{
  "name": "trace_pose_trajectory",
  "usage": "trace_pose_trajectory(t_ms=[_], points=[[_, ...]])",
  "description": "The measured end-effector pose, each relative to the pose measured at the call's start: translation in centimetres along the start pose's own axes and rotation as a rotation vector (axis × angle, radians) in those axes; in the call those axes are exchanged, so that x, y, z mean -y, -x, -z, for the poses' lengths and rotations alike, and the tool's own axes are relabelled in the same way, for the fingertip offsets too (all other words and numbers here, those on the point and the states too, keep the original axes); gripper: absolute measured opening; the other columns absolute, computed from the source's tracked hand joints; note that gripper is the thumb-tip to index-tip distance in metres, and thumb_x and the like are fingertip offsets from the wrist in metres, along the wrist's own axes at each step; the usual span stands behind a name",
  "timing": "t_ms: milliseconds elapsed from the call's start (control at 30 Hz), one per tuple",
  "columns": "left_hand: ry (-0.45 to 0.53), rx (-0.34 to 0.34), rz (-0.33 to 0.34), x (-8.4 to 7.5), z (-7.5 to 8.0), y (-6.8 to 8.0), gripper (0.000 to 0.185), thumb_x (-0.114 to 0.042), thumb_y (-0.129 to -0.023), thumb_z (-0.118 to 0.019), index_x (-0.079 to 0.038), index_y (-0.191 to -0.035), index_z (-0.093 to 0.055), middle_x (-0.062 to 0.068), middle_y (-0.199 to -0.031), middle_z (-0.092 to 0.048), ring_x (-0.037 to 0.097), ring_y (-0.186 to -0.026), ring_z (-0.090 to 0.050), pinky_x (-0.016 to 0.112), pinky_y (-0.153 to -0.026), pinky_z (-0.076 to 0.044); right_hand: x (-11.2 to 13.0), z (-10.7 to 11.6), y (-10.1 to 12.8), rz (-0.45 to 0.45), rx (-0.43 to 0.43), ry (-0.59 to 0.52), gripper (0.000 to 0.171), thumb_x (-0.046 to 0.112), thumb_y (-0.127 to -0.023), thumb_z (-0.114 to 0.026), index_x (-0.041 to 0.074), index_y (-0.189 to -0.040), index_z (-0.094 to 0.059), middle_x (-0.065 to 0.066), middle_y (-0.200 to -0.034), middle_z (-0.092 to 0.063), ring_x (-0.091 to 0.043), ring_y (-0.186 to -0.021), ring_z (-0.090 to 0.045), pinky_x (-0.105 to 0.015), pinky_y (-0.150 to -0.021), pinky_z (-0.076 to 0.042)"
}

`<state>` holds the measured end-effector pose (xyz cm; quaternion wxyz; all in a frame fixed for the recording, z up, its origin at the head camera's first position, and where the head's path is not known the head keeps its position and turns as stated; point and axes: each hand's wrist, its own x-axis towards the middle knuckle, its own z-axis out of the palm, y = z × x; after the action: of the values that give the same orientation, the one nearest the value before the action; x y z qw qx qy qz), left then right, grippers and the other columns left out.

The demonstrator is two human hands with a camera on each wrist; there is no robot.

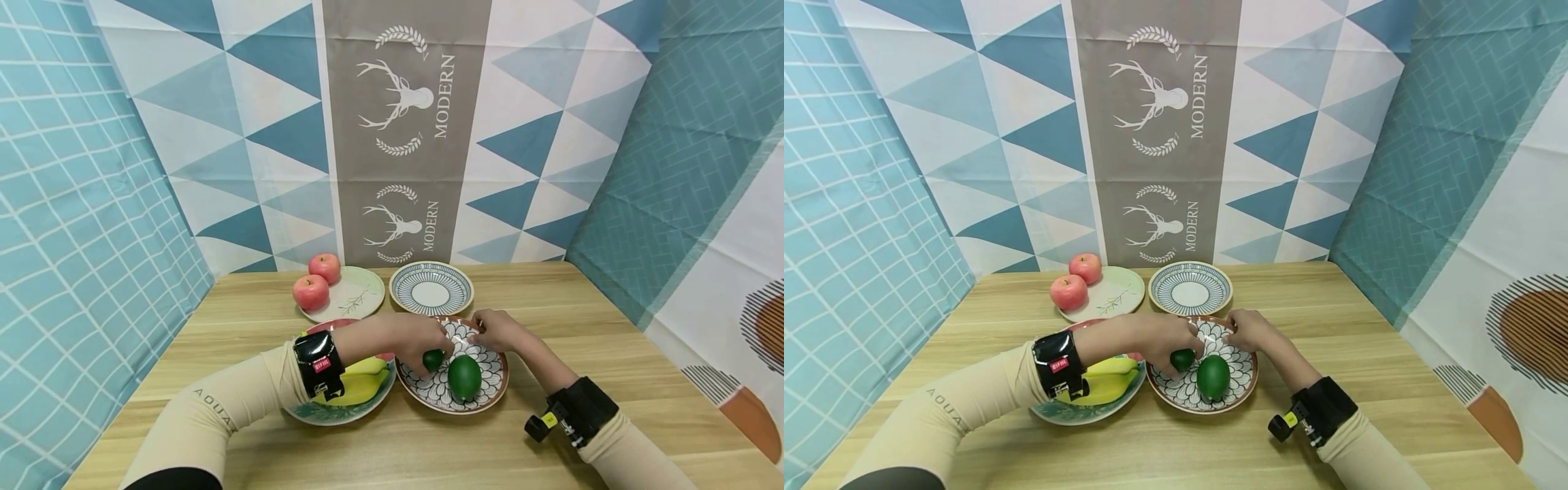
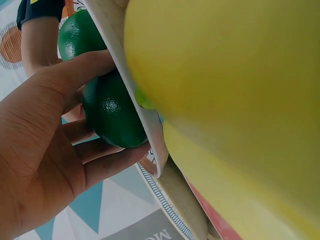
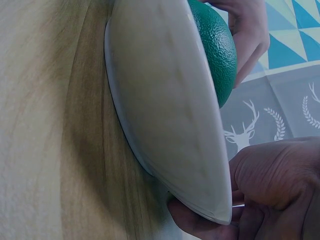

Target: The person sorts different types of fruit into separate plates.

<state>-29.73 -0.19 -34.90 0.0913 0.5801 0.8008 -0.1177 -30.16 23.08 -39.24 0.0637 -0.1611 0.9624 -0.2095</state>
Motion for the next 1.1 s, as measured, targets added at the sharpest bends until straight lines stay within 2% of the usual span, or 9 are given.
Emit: trace_pose_trajectory(t_ms=[267,500,667,967,1100], points=[[0.012,-0.016,0.012,0.1,-0.1,0.2,0.065,-0.048,-0.087,-0.086,-0.022,-0.143,-0.064,0.002,-0.132,-0.066,0.01,-0.115,-0.061,0.027,-0.1,-0.052,0.1,0.0,0.1,-0.009,0.006,0.0,0.02,0.016,-0.095,-0.079,0.003,-0.096,-0.063,-0.007,-0.083,-0.06,-0.023,-0.079,-0.058,-0.035,-0.067,-0.05],[0.064,-0.042,0.058,0.3,0.5,1.2,0.065,-0.052,-0.088,-0.083,-0.024,-0.143,-0.063,0.001,-0.132,-0.064,0.011,-0.113,-0.061,0.029,-0.099,-0.052,0.2,0.0,0.2,-0.005,0.001,-0.003,0.02,0.015,-0.095,-0.079,0.002,-0.097,-0.064,-0.007,-0.083,-0.061,-0.023,-0.079,-0.058,-0.035,-0.067,-0.05],[0.091,-0.091,0.094,0.6,1.4,2.1,0.068,-0.061,-0.089,-0.078,-0.023,-0.143,-0.063,0.004,-0.139,-0.064,0.016,-0.122,-0.062,0.035,-0.103,-0.053,0.1,0.0,0.2,0.004,-0.004,-0.006,0.02,0.015,-0.095,-0.079,0.002,-0.096,-0.063,-0.007,-0.083,-0.06,-0.023,-0.079,-0.057,-0.035,-0.067,-0.049],[0.095,-0.198,0.109,1.7,2.8,4.1,0.064,-0.059,-0.094,-0.072,-0.017,-0.141,-0.064,0.005,-0.123,-0.068,0.014,-0.099,-0.061,0.032,-0.091,-0.054,0.0,-0.2,0.2,0.025,-0.015,-0.013,0.02,0.015,-0.093,-0.08,0.003,-0.094,-0.064,-0.006,-0.082,-0.06,-0.022,-0.078,-0.057,-0.035,-0.067,-0.05],[0.115,-0.254,0.162,2.6,3.4,5.3,0.062,-0.057,-0.094,-0.073,-0.018,-0.141,-0.065,0.003,-0.122,-0.066,0.017,-0.102,-0.063,0.033,-0.092,-0.054,0.1,0.0,0.3,0.03,-0.018,-0.013,0.02,0.015,-0.093,-0.08,0.003,-0.094,-0.063,-0.006,-0.081,-0.059,-0.022,-0.077,-0.057,-0.035,-0.067,-0.049]])
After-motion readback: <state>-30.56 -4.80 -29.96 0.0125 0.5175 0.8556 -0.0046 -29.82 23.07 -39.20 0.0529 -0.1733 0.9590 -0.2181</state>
